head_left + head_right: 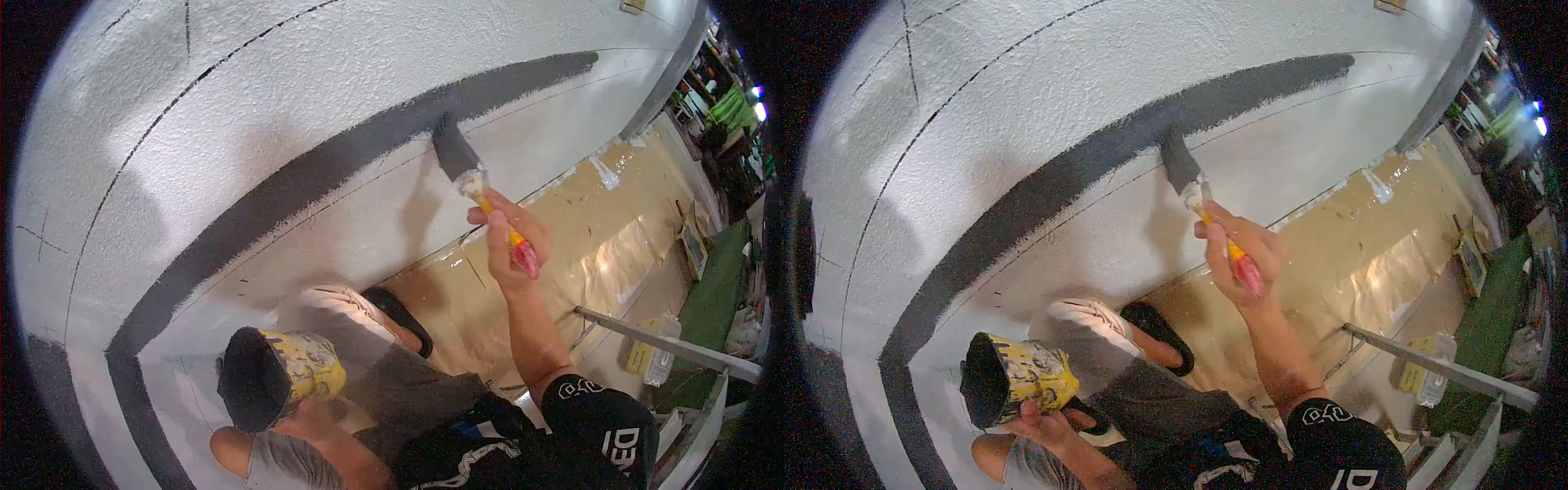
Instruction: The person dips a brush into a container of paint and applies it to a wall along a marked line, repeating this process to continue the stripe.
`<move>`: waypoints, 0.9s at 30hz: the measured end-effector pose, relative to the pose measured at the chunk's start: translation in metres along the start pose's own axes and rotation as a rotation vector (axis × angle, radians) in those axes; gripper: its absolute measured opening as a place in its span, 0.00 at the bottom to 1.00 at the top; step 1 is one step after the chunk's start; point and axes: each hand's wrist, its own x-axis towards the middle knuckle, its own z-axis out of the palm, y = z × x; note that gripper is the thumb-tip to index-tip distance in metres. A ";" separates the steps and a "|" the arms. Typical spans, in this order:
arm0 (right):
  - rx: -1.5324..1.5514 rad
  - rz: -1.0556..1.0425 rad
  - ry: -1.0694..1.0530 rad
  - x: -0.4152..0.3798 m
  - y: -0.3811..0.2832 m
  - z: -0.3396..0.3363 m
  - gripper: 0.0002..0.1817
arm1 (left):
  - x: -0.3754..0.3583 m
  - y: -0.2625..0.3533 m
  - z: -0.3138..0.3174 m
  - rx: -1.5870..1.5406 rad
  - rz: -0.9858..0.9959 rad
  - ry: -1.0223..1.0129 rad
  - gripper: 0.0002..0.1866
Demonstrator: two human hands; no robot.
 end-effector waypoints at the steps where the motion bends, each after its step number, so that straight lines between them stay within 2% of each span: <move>1: 0.055 0.011 0.093 -0.001 0.000 0.000 0.11 | -0.001 0.000 0.000 0.058 0.040 -0.045 0.46; 2: 0.105 0.029 0.184 -0.003 -0.001 -0.001 0.11 | 0.001 0.002 -0.002 0.063 0.038 -0.047 0.46; 4: 0.124 0.068 0.242 0.005 -0.004 0.005 0.11 | 0.008 0.003 -0.001 -0.184 -0.115 0.034 0.45; 6: 0.149 0.098 0.299 0.009 -0.009 0.007 0.11 | 0.002 0.008 0.008 -0.078 -0.048 0.019 0.45; 8: 0.045 0.103 0.063 0.008 -0.012 0.010 0.11 | 0.005 0.007 0.011 0.026 0.022 0.003 0.45; 10: 0.096 0.131 0.066 0.002 -0.013 0.008 0.11 | 0.010 0.006 0.000 -0.190 -0.146 0.001 0.45; 11: 0.145 0.160 0.071 0.001 -0.012 0.007 0.11 | 0.012 -0.003 -0.010 -0.191 -0.143 0.001 0.45; 13: 0.165 0.164 0.080 0.007 -0.014 -0.001 0.11 | 0.012 -0.019 -0.023 0.252 0.167 -0.025 0.44; 14: 0.177 0.172 0.086 0.010 -0.011 -0.001 0.11 | 0.014 -0.024 -0.024 0.253 0.160 -0.030 0.44; 16: 0.161 0.189 0.152 0.020 -0.001 -0.004 0.11 | 0.010 -0.009 -0.008 0.422 0.392 -0.169 0.41; 17: 0.146 0.203 0.214 0.024 0.003 -0.003 0.11 | 0.008 -0.004 -0.002 0.422 0.390 -0.168 0.41; 19: 0.206 0.218 0.276 0.027 0.002 -0.005 0.12 | 0.002 0.003 0.008 0.221 0.103 -0.070 0.39; 20: 0.267 0.235 0.338 0.028 0.002 -0.004 0.12 | 0.003 0.002 0.006 0.219 0.108 -0.067 0.39; 24: 0.206 0.181 0.302 0.014 -0.001 -0.012 0.12 | 0.005 -0.015 -0.019 0.136 0.014 -0.124 0.38; 26: 0.220 0.281 0.152 0.008 -0.004 -0.006 0.16 | 0.005 -0.017 -0.021 0.114 -0.006 -0.143 0.38; 27: 0.220 0.284 0.154 0.008 -0.003 -0.006 0.16 | 0.004 -0.014 -0.019 0.187 0.012 -0.076 0.37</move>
